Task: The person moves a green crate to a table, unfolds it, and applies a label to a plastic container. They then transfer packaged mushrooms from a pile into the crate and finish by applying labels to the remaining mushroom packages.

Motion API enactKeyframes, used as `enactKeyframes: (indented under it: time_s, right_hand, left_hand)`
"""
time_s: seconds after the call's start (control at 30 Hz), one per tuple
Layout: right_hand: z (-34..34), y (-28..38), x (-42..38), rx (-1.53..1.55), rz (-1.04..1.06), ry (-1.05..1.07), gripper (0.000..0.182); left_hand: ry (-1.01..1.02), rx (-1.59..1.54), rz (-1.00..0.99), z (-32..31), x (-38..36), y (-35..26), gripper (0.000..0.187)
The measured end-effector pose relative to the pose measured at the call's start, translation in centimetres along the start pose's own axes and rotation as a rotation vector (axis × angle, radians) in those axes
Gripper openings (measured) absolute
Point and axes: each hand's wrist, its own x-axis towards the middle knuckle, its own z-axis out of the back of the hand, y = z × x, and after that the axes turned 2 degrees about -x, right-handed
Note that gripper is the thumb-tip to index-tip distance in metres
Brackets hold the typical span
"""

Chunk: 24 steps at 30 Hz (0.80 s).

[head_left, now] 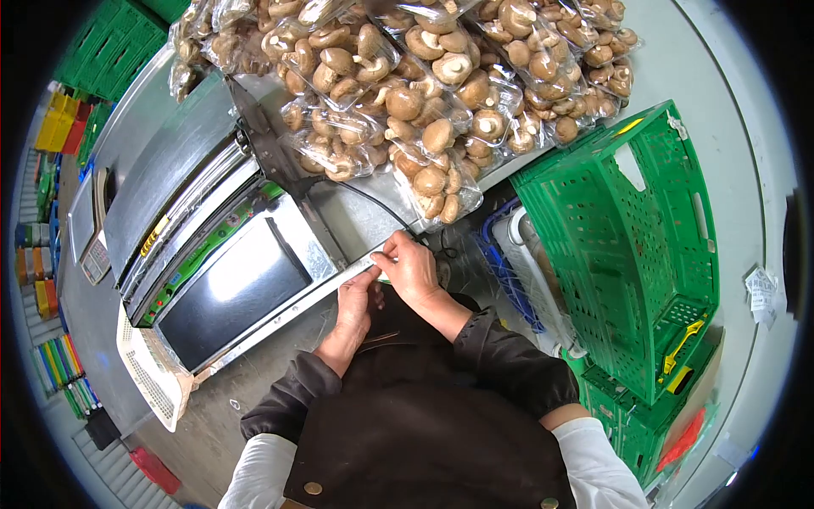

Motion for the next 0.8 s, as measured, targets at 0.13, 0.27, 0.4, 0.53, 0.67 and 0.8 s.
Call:
enactKeyframes:
  time_s: [0.13, 0.27, 0.4, 0.53, 0.67, 0.8]
  right_hand:
    - [1.2, 0.3, -0.1, -0.2, -0.021, 0.051, 0.029]
    - [2.7, 0.4, -2.4, -0.254, -0.059, 0.059, 0.029]
    - [6.8, 1.4, -4.8, -0.221, 0.057, -0.008, 0.028]
    - [11.0, 1.3, -3.7, -0.106, 0.062, 0.054, 0.032]
    - [20.1, 4.9, 2.7, -0.21, 0.297, -0.209, 0.018]
    - [30.3, 5.7, 11.9, -0.32, 0.39, -0.363, 0.034]
  left_hand:
    - [0.08, 0.022, 0.04, 0.6, -0.4, -0.5, 0.024]
    - [0.072, -0.065, 0.05, 1.7, -1.1, 0.0, 0.023]
    - [0.143, 0.099, 0.07, 3.3, -2.0, 0.5, 0.023]
    - [0.247, 0.235, -0.045, -0.2, -4.5, -1.7, 0.02]
    - [0.409, 0.11, -0.356, -7.4, -4.4, -7.1, 0.016]
    - [0.224, 0.292, -1.1, -14.2, -1.5, -13.7, 0.045]
